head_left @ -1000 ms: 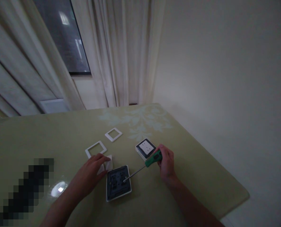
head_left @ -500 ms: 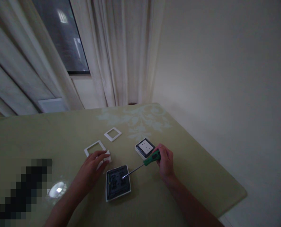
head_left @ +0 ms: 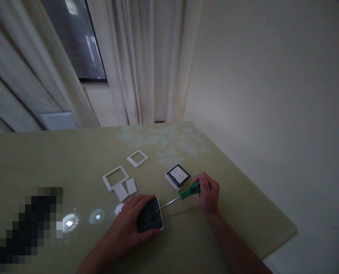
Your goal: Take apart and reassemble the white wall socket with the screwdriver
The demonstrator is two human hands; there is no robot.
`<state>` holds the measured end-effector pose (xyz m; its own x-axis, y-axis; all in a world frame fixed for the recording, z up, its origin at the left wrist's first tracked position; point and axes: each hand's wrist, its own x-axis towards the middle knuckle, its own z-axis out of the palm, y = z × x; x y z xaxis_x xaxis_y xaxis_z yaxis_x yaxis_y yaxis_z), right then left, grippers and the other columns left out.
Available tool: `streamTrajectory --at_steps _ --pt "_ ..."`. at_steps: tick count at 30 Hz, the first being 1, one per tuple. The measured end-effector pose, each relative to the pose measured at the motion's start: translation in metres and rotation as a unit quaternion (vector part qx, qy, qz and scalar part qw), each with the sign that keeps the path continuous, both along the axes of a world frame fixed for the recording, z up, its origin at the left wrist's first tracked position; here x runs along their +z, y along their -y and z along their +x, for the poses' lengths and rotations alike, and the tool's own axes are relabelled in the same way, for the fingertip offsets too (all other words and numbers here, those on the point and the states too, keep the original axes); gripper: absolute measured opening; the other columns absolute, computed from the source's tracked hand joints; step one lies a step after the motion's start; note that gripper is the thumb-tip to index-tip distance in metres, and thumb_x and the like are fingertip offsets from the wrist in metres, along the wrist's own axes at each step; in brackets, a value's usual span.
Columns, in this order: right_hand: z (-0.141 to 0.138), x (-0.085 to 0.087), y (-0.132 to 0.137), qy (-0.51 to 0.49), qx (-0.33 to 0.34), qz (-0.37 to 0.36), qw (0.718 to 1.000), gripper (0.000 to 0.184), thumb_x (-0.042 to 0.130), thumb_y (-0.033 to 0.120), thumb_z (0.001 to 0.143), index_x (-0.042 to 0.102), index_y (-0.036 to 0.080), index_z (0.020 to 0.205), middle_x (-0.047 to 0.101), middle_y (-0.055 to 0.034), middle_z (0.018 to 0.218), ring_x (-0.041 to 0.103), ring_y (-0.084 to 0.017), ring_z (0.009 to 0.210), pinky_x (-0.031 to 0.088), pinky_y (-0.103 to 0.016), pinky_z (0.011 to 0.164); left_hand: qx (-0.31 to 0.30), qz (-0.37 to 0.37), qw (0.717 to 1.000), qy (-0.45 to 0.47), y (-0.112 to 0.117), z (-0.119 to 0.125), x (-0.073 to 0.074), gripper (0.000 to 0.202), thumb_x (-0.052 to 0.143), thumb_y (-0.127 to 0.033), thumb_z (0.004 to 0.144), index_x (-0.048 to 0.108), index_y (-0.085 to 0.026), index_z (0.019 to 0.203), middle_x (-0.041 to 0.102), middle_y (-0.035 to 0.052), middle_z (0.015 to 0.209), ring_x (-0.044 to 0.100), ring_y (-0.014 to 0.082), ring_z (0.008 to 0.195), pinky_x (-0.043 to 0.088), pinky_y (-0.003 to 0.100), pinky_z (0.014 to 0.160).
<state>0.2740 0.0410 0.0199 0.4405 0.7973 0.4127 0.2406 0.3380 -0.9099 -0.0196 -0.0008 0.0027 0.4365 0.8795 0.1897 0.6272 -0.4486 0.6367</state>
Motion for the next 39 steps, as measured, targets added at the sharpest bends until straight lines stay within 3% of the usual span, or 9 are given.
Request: streamTrajectory --at_steps 9,23,28,33,36,39 --pt "0.006 0.006 0.005 0.121 0.002 0.076 0.990 0.057 0.051 0.048 0.107 0.069 0.017 0.063 0.057 0.0001 0.053 0.049 -0.013 0.046 0.035 -0.024 0.046 -0.012 -0.028 1.000 -0.001 0.001 0.000 -0.001 0.078 0.092 -0.042 0.079 0.060 -0.034 0.149 0.070 0.0086 0.146 0.065 0.0385 0.135 0.052 0.059 0.115" --pt "0.004 0.050 0.005 0.284 0.079 0.176 0.939 0.046 0.046 0.023 0.107 0.065 0.018 0.065 0.057 0.0019 0.053 0.048 -0.011 0.042 0.034 -0.024 0.046 -0.012 -0.046 0.999 0.004 -0.002 0.006 -0.002 0.077 0.091 -0.045 0.079 0.061 -0.031 0.149 0.071 0.0114 0.142 0.065 0.0388 0.132 0.050 0.058 0.115" --pt "-0.003 0.076 -0.005 0.366 0.145 0.189 0.899 0.044 0.044 0.022 0.107 0.062 0.020 0.067 0.058 0.0007 0.055 0.053 -0.012 0.047 0.039 -0.026 0.054 -0.008 -0.044 0.999 0.013 -0.002 0.007 -0.004 0.077 0.091 -0.045 0.079 0.062 -0.030 0.149 0.071 0.0114 0.142 0.064 0.0392 0.133 0.048 0.059 0.117" --pt "-0.031 0.114 -0.011 0.459 0.238 0.173 0.838 0.033 0.054 0.024 0.101 0.056 0.021 0.068 0.053 0.0048 0.056 0.043 -0.010 0.050 0.030 -0.028 0.057 -0.008 -0.027 0.999 0.023 -0.003 0.006 -0.008 0.074 0.091 -0.044 0.079 0.062 -0.032 0.146 0.072 0.0103 0.139 0.066 0.0384 0.130 0.052 0.059 0.113" --pt "-0.050 0.130 -0.008 0.494 0.339 0.172 0.782 0.026 0.047 0.025 0.102 0.059 0.021 0.079 0.063 0.0013 0.070 0.052 -0.014 0.063 0.036 -0.028 0.066 -0.006 0.001 0.999 0.031 -0.003 0.005 -0.011 0.072 0.092 -0.044 0.079 0.063 -0.033 0.144 0.074 0.0095 0.136 0.069 0.0384 0.127 0.055 0.058 0.110" --pt "-0.061 0.135 -0.004 0.483 0.390 0.155 0.769 0.016 0.048 0.027 0.100 0.062 0.020 0.098 0.071 -0.0022 0.087 0.063 -0.016 0.078 0.041 -0.028 0.072 -0.006 0.035 0.998 0.049 -0.001 0.004 -0.015 0.075 0.094 -0.044 0.077 0.062 -0.036 0.145 0.074 0.0089 0.137 0.070 0.0387 0.125 0.058 0.057 0.106"
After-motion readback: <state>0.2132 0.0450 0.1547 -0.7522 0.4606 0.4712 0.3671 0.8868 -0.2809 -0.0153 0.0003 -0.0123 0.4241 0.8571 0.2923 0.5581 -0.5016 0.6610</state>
